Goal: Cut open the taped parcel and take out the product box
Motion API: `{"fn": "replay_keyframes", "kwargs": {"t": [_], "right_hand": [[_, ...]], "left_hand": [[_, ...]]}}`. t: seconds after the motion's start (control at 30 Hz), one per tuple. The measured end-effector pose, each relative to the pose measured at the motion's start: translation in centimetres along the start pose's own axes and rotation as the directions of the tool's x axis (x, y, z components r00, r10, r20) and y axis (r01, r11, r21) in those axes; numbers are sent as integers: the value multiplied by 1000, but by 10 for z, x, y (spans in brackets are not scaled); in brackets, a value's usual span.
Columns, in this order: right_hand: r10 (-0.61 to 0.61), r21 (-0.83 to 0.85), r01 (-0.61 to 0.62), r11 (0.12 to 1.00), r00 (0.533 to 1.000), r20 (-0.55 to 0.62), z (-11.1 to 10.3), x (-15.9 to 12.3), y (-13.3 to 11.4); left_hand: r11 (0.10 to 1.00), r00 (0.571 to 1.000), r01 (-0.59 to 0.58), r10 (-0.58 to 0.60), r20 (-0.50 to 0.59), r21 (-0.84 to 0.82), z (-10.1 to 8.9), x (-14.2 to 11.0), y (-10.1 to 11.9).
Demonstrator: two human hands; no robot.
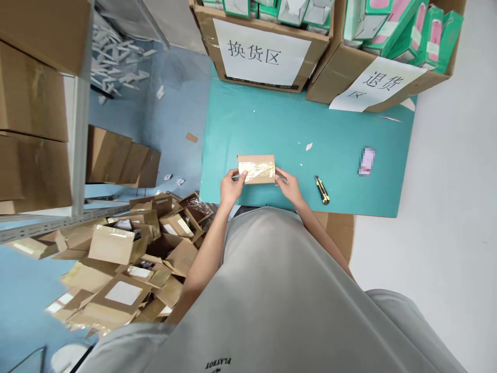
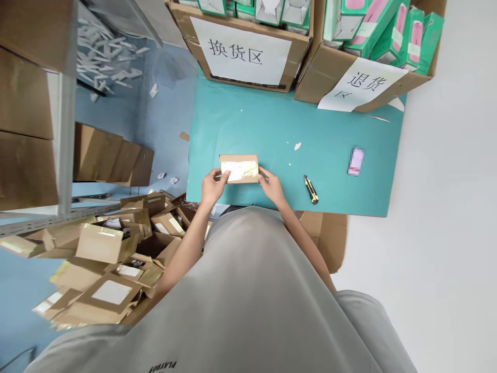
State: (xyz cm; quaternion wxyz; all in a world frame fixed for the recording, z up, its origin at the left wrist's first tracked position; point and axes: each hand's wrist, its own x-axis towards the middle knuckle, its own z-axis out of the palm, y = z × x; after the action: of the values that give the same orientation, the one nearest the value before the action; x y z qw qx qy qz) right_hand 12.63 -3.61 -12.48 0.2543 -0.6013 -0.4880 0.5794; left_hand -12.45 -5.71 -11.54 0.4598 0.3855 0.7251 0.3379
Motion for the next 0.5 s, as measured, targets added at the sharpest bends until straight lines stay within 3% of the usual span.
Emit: {"fn": "replay_keyframes", "kwargs": {"t": [0.13, 0.23, 0.3, 0.4, 0.5], "right_hand": [[177, 89, -170, 981, 982, -72, -7, 9, 19], [276, 83, -269, 960, 956, -96, -8, 18, 29], [306, 95, -298, 950, 948, -84, -2, 25, 31], [324, 154, -319, 935, 946, -8, 16, 33, 28], [248, 242, -288, 926, 951, 184, 36, 35, 20]], "left_hand": [[998, 1000, 11, -10, 16, -68, -9, 10, -13], [991, 999, 33, -32, 9, -132, -30, 18, -28], [990, 997, 21, -31, -68, -143, -48, 20, -36], [995, 963, -53, 30, -266, -79, -69, 17, -40], [996, 937, -88, 75, -342, -23, -77, 10, -32]]}}
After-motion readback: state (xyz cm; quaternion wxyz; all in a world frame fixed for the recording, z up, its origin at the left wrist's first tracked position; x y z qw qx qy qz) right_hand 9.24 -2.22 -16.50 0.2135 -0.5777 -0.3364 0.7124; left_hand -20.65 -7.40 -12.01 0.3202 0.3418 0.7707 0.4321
